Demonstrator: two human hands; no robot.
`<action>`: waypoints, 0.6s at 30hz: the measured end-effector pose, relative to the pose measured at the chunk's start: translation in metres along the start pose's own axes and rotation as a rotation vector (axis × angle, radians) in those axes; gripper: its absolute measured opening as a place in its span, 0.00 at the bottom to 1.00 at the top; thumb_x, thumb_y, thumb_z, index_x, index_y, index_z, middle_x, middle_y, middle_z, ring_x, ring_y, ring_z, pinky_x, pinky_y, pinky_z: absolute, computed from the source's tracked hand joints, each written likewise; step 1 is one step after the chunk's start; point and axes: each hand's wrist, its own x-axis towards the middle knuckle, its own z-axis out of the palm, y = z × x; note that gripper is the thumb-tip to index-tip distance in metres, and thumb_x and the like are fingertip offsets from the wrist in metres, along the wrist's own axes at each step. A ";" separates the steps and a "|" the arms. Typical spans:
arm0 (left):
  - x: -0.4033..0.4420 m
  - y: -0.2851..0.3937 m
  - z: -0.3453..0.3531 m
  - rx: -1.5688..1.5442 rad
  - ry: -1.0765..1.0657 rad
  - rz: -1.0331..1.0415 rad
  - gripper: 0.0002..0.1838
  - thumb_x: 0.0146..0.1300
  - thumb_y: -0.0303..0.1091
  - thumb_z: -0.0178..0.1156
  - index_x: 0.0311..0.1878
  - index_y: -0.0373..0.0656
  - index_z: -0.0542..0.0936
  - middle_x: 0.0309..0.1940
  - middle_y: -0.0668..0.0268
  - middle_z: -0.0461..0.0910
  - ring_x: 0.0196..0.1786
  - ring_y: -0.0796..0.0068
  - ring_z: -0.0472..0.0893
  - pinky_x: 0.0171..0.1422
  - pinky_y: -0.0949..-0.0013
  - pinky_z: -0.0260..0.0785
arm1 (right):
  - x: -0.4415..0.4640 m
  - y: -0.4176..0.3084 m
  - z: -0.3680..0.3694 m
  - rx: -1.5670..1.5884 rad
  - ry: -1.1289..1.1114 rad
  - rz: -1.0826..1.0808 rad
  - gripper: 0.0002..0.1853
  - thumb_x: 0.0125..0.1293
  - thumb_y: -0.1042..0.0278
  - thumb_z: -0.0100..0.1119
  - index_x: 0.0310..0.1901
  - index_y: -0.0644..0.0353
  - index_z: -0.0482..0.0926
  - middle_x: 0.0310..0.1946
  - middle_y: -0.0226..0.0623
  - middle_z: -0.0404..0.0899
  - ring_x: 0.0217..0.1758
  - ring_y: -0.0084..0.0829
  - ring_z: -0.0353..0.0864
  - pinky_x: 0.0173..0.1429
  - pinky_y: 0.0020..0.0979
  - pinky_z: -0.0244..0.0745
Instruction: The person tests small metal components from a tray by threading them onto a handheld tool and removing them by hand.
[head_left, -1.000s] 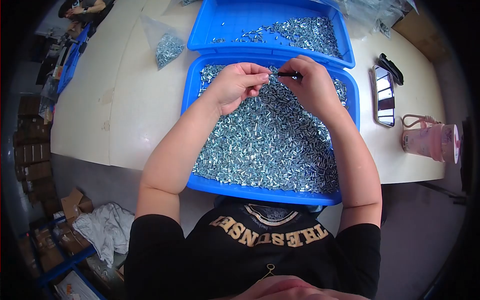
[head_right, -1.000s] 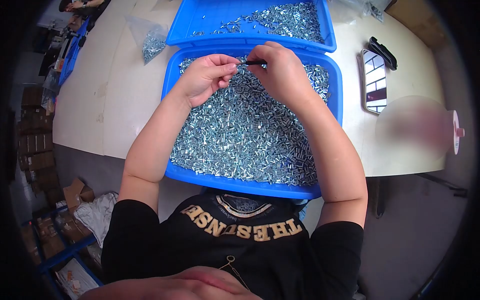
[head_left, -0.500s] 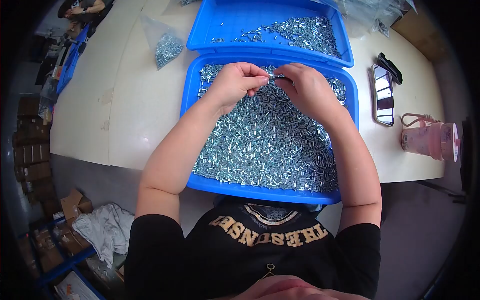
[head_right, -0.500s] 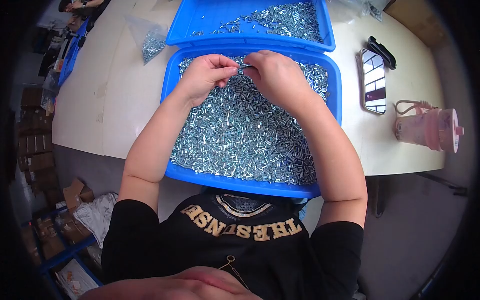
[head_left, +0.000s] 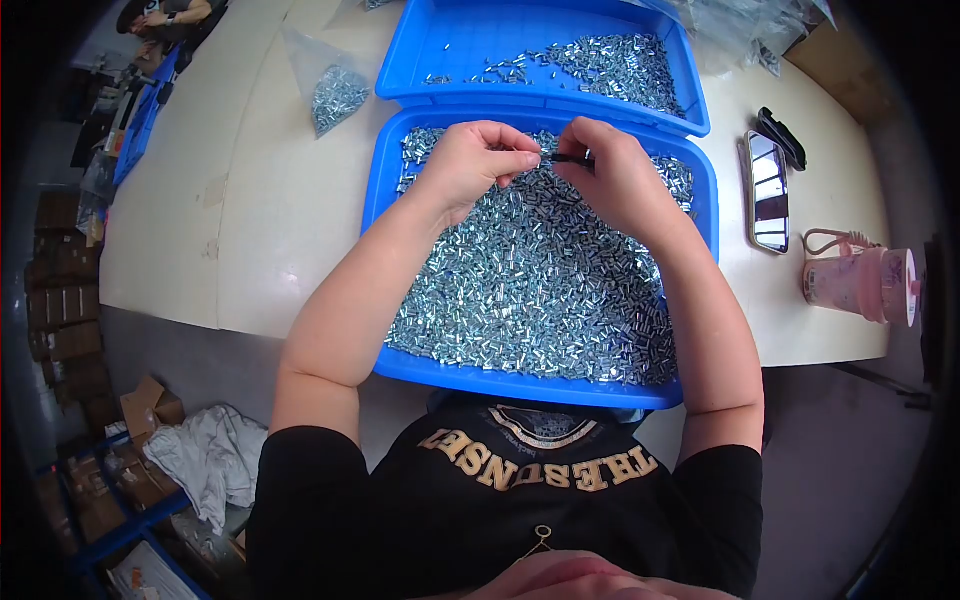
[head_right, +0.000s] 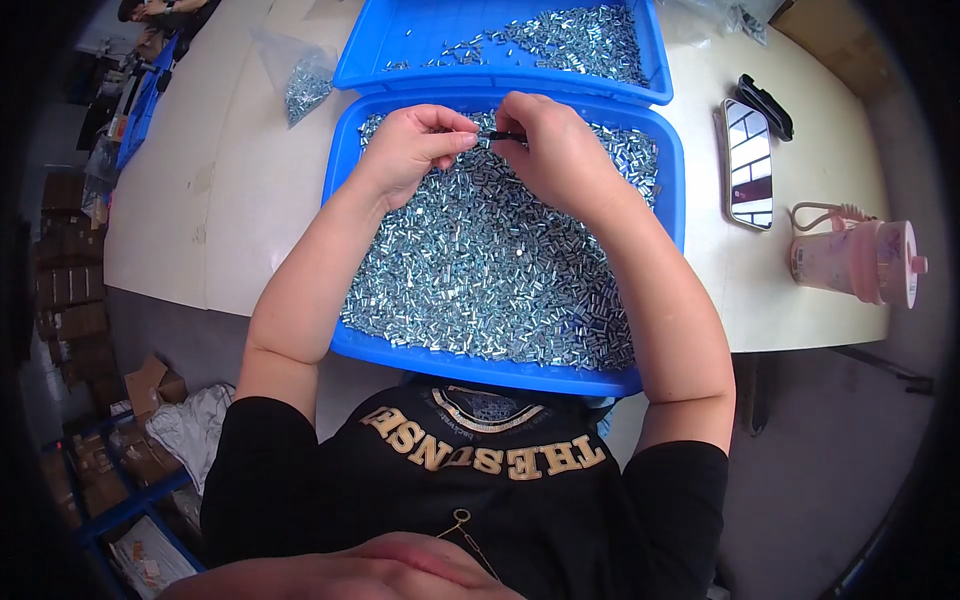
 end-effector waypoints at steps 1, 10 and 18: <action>0.000 0.000 0.000 0.000 0.000 0.001 0.06 0.51 0.23 0.64 0.34 0.36 0.80 0.27 0.68 0.78 0.26 0.84 0.72 0.29 0.81 0.64 | 0.000 -0.002 -0.002 -0.031 -0.057 0.057 0.11 0.60 0.64 0.55 0.29 0.64 0.75 0.24 0.48 0.77 0.30 0.48 0.77 0.36 0.41 0.71; 0.001 0.002 -0.003 -0.329 -0.066 -0.146 0.12 0.61 0.39 0.58 0.39 0.39 0.77 0.21 0.75 0.71 0.24 0.87 0.67 0.28 0.83 0.60 | 0.002 -0.004 -0.002 -0.075 -0.089 0.127 0.11 0.62 0.64 0.52 0.30 0.64 0.75 0.24 0.50 0.76 0.29 0.49 0.76 0.33 0.41 0.69; -0.002 -0.005 0.010 0.153 0.035 0.180 0.07 0.60 0.35 0.60 0.33 0.40 0.78 0.20 0.79 0.68 0.21 0.92 0.61 0.24 0.83 0.52 | 0.002 -0.014 -0.009 -0.028 -0.168 0.198 0.10 0.60 0.64 0.56 0.32 0.63 0.75 0.23 0.48 0.76 0.28 0.45 0.77 0.32 0.38 0.70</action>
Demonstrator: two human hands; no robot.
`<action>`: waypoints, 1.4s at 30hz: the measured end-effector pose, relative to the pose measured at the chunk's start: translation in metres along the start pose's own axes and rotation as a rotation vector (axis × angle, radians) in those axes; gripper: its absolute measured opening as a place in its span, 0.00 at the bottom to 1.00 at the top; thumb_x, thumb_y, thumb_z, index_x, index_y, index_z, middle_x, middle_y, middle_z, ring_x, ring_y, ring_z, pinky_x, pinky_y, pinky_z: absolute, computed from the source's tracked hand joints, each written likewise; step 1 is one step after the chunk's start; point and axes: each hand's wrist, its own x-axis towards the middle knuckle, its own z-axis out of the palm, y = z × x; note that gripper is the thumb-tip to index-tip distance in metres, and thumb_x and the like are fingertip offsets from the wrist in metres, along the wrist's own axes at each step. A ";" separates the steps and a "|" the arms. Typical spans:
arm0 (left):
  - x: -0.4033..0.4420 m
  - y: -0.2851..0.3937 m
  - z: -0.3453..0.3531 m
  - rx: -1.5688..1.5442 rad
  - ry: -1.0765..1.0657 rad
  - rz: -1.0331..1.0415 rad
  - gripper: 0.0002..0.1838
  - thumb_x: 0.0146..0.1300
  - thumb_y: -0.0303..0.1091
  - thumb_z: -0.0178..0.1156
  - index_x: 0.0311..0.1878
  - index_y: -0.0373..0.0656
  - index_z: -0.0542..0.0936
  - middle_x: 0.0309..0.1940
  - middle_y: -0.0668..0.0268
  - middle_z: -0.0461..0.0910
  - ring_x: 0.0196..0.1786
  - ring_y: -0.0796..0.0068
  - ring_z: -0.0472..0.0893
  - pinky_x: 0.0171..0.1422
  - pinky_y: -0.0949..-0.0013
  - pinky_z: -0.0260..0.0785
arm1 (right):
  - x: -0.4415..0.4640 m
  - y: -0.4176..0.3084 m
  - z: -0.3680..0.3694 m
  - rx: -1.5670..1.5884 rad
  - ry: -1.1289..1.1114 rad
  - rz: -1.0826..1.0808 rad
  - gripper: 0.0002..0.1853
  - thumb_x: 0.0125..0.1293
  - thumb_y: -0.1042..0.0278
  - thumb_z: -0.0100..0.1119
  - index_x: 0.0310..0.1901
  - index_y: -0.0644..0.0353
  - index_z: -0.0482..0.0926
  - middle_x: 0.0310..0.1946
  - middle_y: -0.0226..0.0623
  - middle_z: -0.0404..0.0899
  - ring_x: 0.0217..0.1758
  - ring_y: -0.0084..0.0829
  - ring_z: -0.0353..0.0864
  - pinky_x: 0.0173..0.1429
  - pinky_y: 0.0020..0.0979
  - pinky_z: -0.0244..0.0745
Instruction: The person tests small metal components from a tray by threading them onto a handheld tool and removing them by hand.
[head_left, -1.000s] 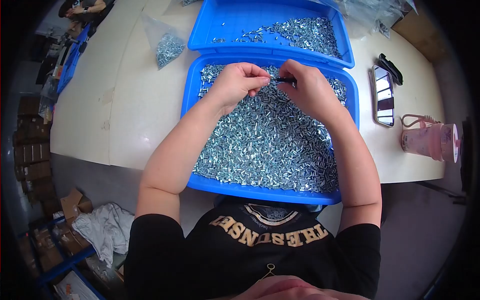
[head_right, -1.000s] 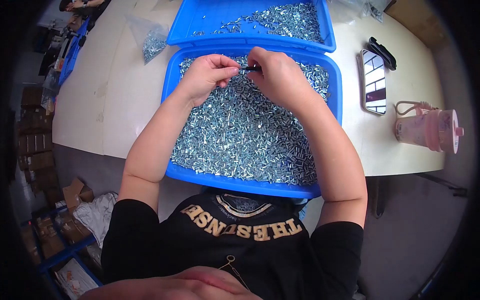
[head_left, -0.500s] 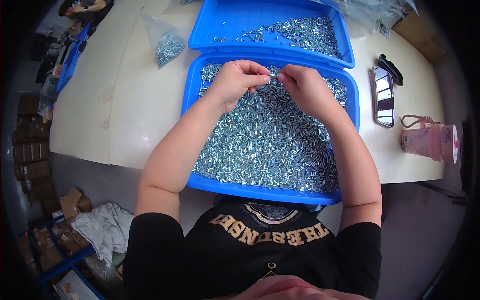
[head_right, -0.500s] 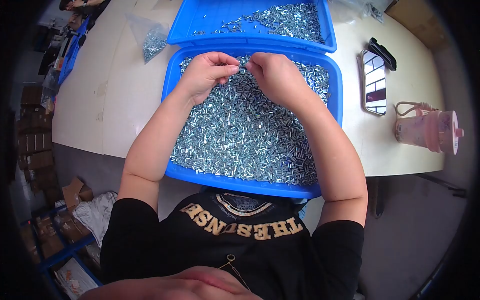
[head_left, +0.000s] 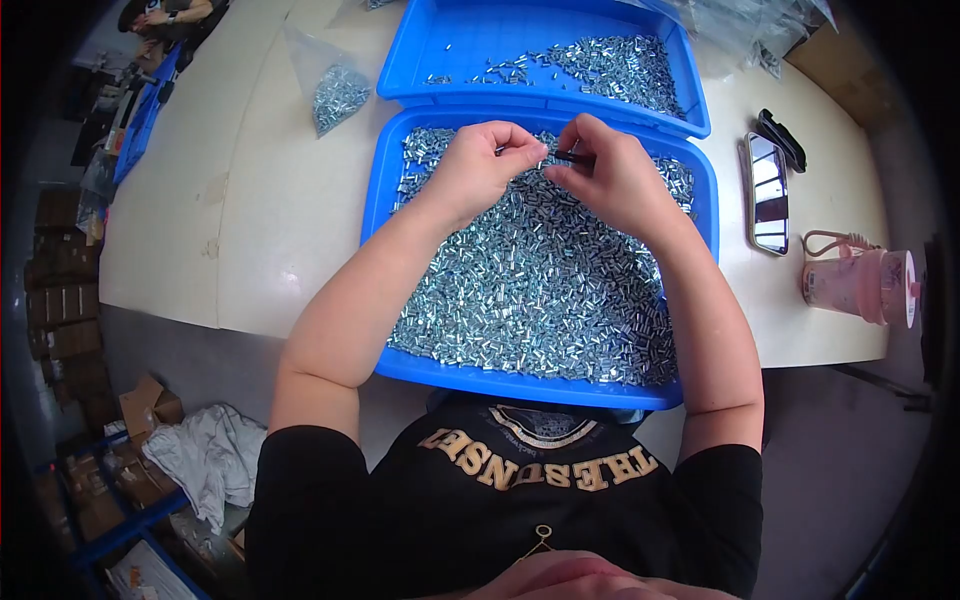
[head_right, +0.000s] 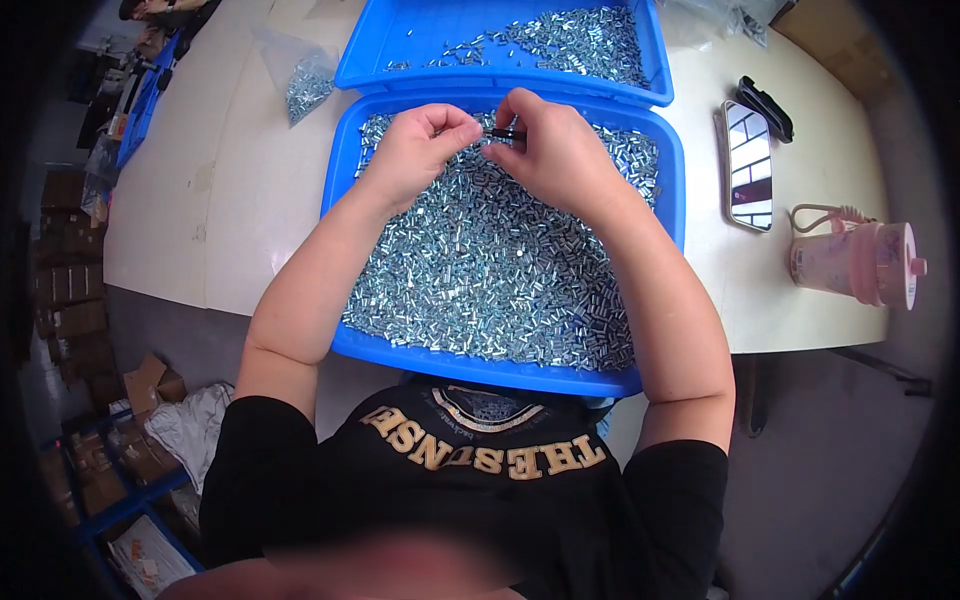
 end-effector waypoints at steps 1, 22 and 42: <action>0.000 -0.001 0.000 0.000 -0.001 0.000 0.07 0.60 0.35 0.60 0.33 0.40 0.78 0.20 0.79 0.68 0.21 0.92 0.61 0.24 0.83 0.52 | 0.001 0.009 0.005 0.019 0.052 -0.040 0.10 0.59 0.63 0.57 0.33 0.64 0.75 0.23 0.48 0.77 0.27 0.44 0.77 0.32 0.38 0.70; 0.000 -0.002 -0.004 0.176 0.051 0.104 0.06 0.57 0.28 0.62 0.35 0.37 0.79 0.26 0.76 0.75 0.28 0.91 0.68 0.34 0.85 0.62 | 0.002 0.011 0.007 0.130 0.153 -0.110 0.10 0.59 0.65 0.57 0.33 0.65 0.76 0.25 0.46 0.77 0.29 0.42 0.78 0.35 0.35 0.71; 0.001 -0.003 -0.003 0.139 0.105 0.200 0.06 0.54 0.31 0.64 0.31 0.39 0.81 0.16 0.79 0.70 0.22 0.91 0.64 0.26 0.81 0.57 | 0.002 0.011 0.005 0.097 0.077 -0.085 0.09 0.58 0.66 0.58 0.34 0.65 0.76 0.26 0.47 0.78 0.31 0.43 0.78 0.35 0.37 0.71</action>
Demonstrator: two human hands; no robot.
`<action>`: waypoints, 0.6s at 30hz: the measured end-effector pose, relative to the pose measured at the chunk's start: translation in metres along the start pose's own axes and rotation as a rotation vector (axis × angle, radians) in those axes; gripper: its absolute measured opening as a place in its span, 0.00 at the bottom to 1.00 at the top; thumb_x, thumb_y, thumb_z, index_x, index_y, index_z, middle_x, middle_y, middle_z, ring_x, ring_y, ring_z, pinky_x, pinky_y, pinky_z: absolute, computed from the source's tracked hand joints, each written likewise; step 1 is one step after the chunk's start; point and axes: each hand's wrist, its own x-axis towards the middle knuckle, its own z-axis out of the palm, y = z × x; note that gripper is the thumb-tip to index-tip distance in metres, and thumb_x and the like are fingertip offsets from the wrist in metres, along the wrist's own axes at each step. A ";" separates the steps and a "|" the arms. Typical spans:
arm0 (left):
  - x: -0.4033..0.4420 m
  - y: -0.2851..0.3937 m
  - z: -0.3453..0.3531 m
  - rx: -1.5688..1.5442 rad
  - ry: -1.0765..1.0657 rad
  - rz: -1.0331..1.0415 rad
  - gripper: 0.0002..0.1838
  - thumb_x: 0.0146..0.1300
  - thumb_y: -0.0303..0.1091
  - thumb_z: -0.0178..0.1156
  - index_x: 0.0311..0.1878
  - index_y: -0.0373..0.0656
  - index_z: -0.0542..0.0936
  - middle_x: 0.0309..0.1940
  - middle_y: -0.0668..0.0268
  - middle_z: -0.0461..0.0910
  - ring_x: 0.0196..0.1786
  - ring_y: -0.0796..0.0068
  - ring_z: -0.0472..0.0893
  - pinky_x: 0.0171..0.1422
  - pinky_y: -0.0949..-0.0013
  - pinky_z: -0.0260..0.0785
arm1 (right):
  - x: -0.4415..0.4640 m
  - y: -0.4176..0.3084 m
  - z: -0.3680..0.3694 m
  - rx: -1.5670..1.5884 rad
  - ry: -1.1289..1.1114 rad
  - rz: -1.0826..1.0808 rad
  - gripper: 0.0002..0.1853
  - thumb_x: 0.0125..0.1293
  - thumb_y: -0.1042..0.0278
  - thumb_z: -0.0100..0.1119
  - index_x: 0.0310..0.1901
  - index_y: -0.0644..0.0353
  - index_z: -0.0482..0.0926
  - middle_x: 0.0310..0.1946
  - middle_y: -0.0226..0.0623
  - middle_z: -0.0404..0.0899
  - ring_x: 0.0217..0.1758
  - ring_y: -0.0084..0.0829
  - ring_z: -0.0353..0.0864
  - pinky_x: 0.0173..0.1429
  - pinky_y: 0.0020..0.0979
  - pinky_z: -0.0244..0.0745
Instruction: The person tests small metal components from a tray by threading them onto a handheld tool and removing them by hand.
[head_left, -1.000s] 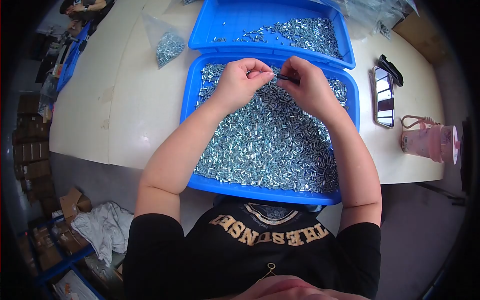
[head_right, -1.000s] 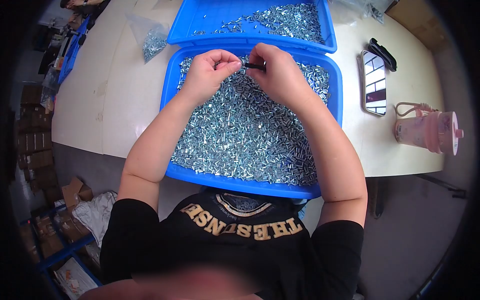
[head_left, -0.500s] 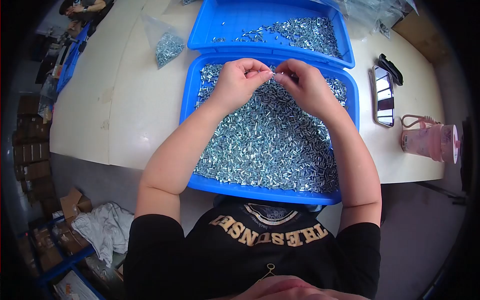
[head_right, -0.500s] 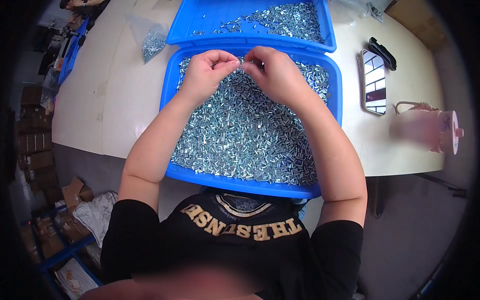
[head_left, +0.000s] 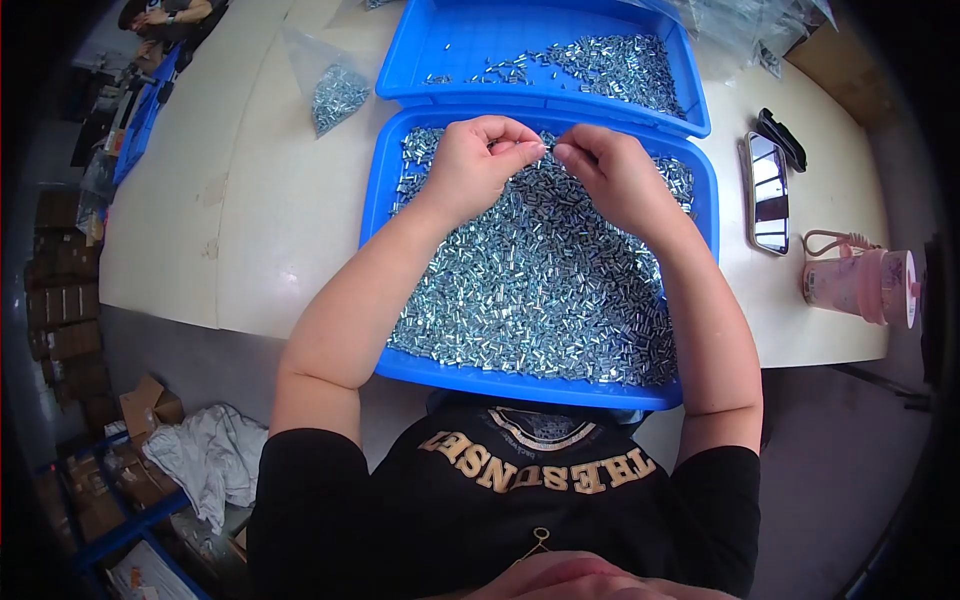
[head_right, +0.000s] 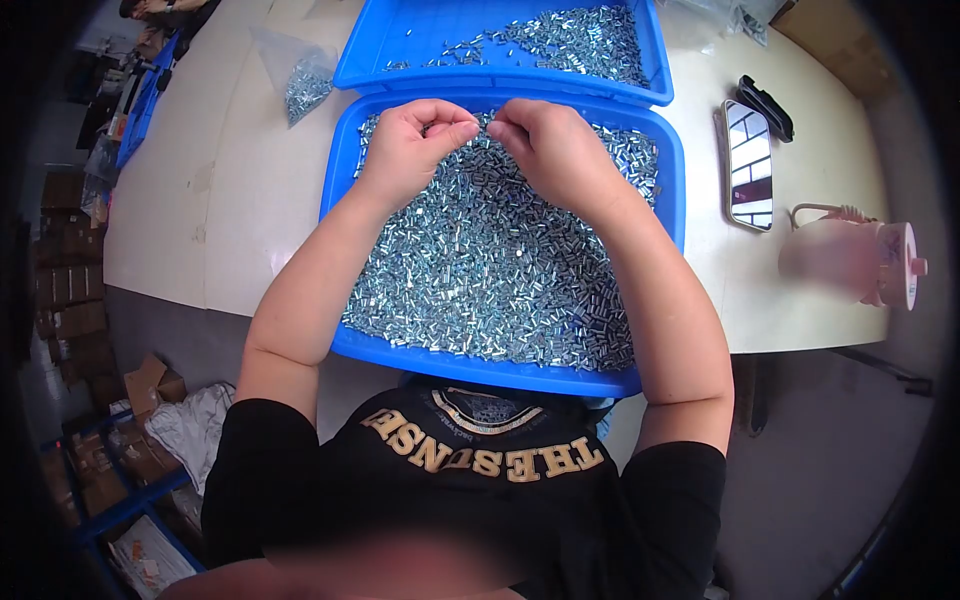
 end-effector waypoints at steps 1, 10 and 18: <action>0.000 0.001 0.000 0.001 0.000 -0.001 0.06 0.54 0.31 0.64 0.31 0.39 0.81 0.16 0.79 0.70 0.22 0.91 0.64 0.26 0.81 0.57 | 0.001 0.000 0.000 -0.045 -0.029 0.022 0.09 0.58 0.66 0.58 0.34 0.65 0.76 0.26 0.47 0.78 0.30 0.43 0.78 0.36 0.37 0.71; -0.001 0.003 0.000 0.035 0.000 -0.005 0.06 0.53 0.31 0.64 0.31 0.39 0.81 0.16 0.79 0.70 0.22 0.90 0.64 0.26 0.81 0.57 | 0.000 -0.001 0.000 -0.033 -0.050 0.039 0.10 0.59 0.65 0.56 0.34 0.65 0.76 0.29 0.49 0.78 0.33 0.45 0.78 0.37 0.38 0.71; -0.004 0.008 0.001 0.135 -0.033 -0.009 0.05 0.54 0.29 0.64 0.32 0.38 0.81 0.19 0.79 0.70 0.23 0.91 0.64 0.28 0.83 0.57 | -0.002 -0.002 0.000 -0.088 -0.055 -0.063 0.11 0.62 0.65 0.51 0.36 0.65 0.76 0.29 0.50 0.78 0.35 0.49 0.77 0.39 0.40 0.71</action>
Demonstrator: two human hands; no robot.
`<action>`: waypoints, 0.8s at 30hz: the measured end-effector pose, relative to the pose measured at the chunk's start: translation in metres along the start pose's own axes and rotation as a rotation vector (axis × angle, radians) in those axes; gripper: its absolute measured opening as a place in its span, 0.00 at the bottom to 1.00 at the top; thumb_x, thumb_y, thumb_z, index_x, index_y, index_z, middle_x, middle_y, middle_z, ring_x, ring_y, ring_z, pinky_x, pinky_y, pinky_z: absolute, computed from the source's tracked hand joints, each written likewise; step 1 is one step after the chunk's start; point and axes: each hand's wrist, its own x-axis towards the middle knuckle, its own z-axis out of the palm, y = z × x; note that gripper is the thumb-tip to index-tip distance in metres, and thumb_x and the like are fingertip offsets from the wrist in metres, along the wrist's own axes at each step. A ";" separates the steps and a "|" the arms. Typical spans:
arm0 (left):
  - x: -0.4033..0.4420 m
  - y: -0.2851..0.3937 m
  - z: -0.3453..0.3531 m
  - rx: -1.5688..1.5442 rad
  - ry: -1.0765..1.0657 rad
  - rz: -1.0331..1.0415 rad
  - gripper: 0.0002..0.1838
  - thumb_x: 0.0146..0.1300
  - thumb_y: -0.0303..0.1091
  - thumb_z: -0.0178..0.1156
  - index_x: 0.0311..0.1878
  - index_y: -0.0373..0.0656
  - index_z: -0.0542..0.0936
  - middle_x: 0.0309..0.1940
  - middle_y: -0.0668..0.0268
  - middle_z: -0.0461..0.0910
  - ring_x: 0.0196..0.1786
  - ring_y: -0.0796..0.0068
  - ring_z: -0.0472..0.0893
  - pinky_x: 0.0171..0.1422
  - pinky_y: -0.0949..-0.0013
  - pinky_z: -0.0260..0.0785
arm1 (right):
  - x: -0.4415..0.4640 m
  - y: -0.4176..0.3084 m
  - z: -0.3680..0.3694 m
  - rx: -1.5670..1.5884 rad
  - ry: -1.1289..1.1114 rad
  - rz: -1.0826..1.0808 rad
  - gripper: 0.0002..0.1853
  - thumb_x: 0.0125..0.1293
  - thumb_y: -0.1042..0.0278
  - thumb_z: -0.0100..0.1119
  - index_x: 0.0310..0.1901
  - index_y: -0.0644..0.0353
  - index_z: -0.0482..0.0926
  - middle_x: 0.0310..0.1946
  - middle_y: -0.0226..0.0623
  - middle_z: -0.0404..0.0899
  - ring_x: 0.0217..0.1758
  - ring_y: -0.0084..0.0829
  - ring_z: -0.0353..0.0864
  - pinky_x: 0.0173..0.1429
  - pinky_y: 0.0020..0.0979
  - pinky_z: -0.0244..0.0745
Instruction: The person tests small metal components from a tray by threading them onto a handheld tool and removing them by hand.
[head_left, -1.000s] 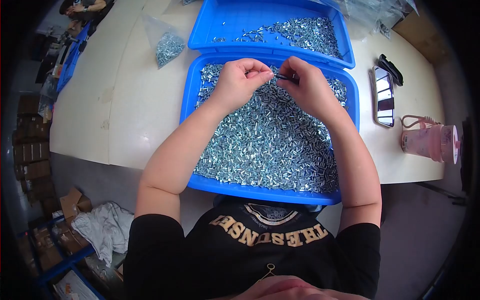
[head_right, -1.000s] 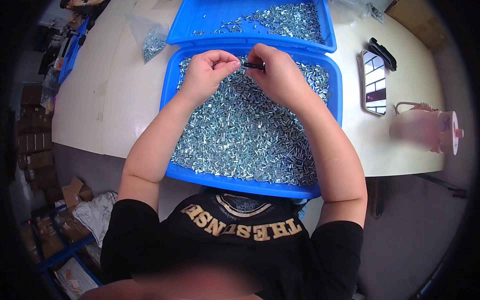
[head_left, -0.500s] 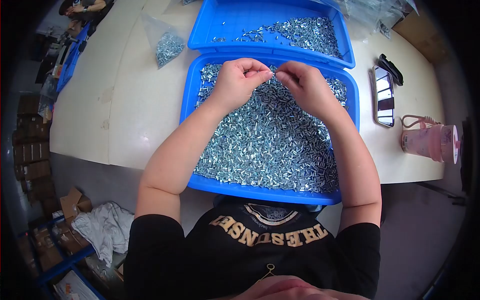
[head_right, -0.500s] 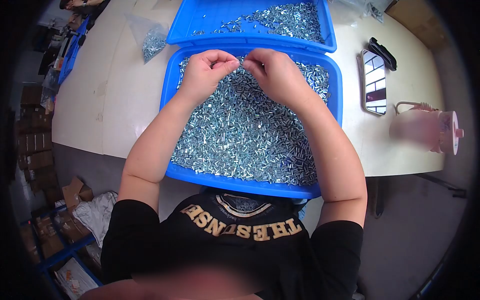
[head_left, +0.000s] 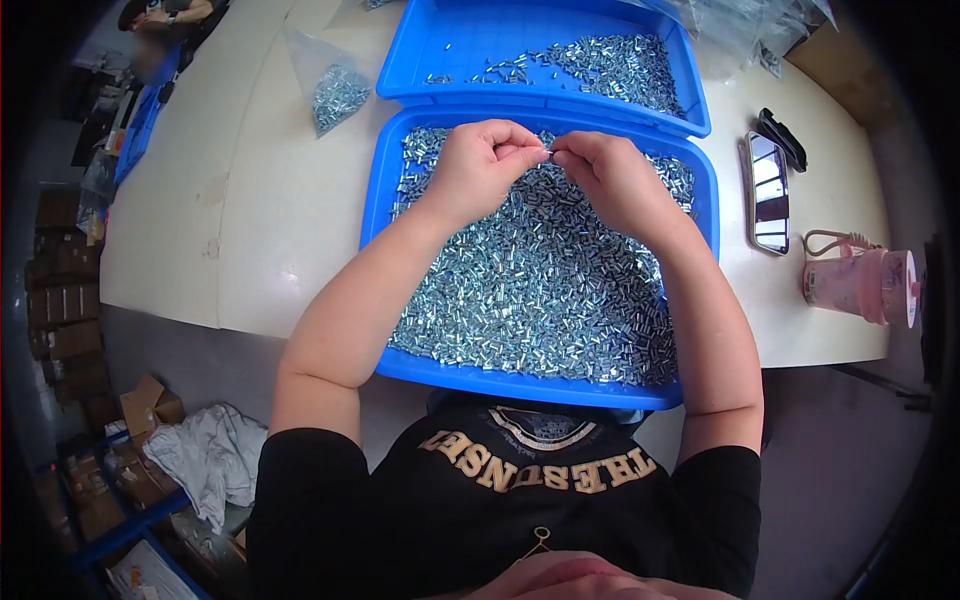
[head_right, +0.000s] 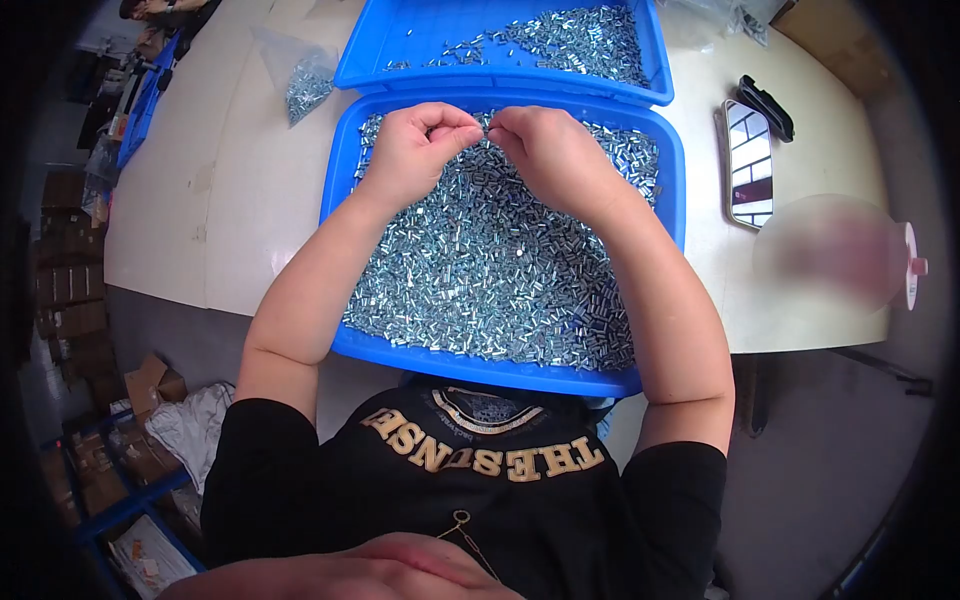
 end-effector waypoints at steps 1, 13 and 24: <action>0.000 0.000 0.000 0.001 0.000 0.000 0.05 0.54 0.29 0.64 0.32 0.38 0.81 0.19 0.79 0.70 0.23 0.91 0.64 0.28 0.83 0.57 | 0.000 -0.001 -0.001 -0.017 -0.030 0.024 0.10 0.62 0.66 0.51 0.36 0.65 0.76 0.30 0.50 0.78 0.36 0.49 0.77 0.40 0.40 0.71; 0.002 -0.001 -0.001 0.233 -0.019 0.208 0.06 0.54 0.29 0.63 0.35 0.40 0.81 0.18 0.76 0.68 0.24 0.88 0.64 0.29 0.79 0.60 | 0.001 0.005 -0.002 -0.032 -0.019 0.025 0.09 0.61 0.67 0.52 0.35 0.63 0.77 0.31 0.48 0.78 0.36 0.48 0.77 0.40 0.41 0.71; 0.002 -0.004 0.000 0.027 -0.039 0.005 0.08 0.55 0.34 0.63 0.34 0.40 0.79 0.14 0.76 0.62 0.21 0.88 0.62 0.25 0.78 0.55 | 0.001 0.003 -0.005 -0.026 0.089 -0.076 0.08 0.53 0.77 0.60 0.36 0.65 0.76 0.31 0.39 0.76 0.32 0.34 0.76 0.38 0.29 0.71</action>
